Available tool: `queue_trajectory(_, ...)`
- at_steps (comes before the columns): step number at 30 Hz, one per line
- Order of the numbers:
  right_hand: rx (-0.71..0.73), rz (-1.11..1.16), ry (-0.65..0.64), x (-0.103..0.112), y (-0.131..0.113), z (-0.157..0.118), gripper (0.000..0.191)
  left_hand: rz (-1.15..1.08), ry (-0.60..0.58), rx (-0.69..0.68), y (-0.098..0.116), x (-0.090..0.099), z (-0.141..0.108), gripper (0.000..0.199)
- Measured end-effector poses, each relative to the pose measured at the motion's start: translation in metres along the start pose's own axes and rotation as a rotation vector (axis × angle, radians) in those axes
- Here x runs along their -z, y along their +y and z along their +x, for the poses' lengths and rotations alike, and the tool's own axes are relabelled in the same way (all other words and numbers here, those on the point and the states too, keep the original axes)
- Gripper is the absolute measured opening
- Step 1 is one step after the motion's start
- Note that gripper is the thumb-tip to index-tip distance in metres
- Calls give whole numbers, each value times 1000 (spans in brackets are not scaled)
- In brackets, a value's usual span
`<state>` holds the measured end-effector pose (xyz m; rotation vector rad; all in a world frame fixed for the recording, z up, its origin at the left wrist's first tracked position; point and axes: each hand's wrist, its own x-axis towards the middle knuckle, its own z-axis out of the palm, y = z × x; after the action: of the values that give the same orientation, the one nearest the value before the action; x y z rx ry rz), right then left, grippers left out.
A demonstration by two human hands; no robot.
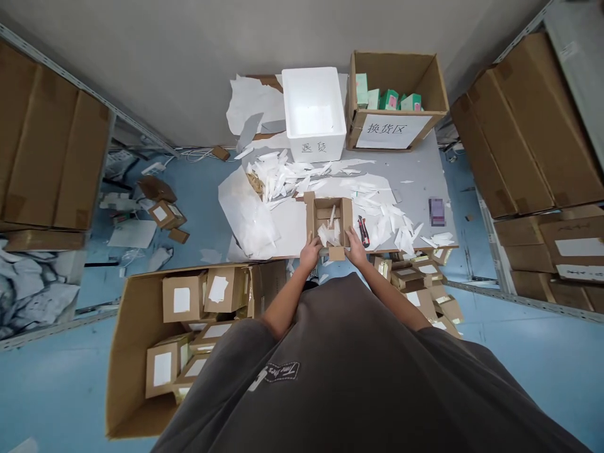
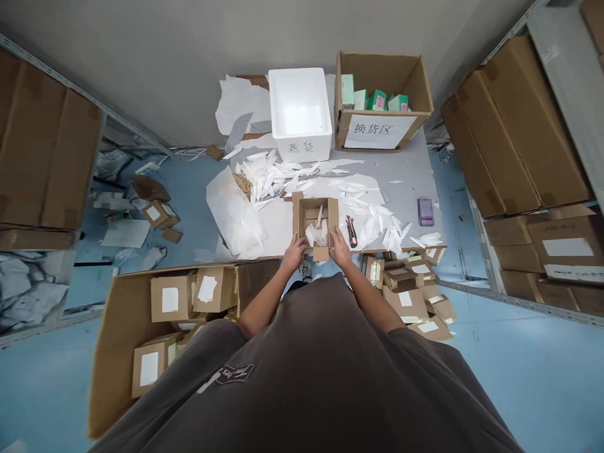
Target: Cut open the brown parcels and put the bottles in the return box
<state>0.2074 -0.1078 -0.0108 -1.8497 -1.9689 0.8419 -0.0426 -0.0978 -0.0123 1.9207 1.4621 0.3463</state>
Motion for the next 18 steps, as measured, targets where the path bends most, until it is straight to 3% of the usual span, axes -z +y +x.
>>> queue_trajectory(6,-189,218,141,-3,10,-5,100,-121,79,-53,-17,1,4,29)
queue_trajectory(8,-199,286,100,-6,15,-5,94,-159,83,-76,-19,0,7,26)
queue_trajectory(13,-269,233,-27,-12,18,2,56,-173,52,-99,-15,-6,14,25)
queue_trajectory(18,-352,207,-89,-12,18,8,54,-113,56,-81,-11,-7,7,27)
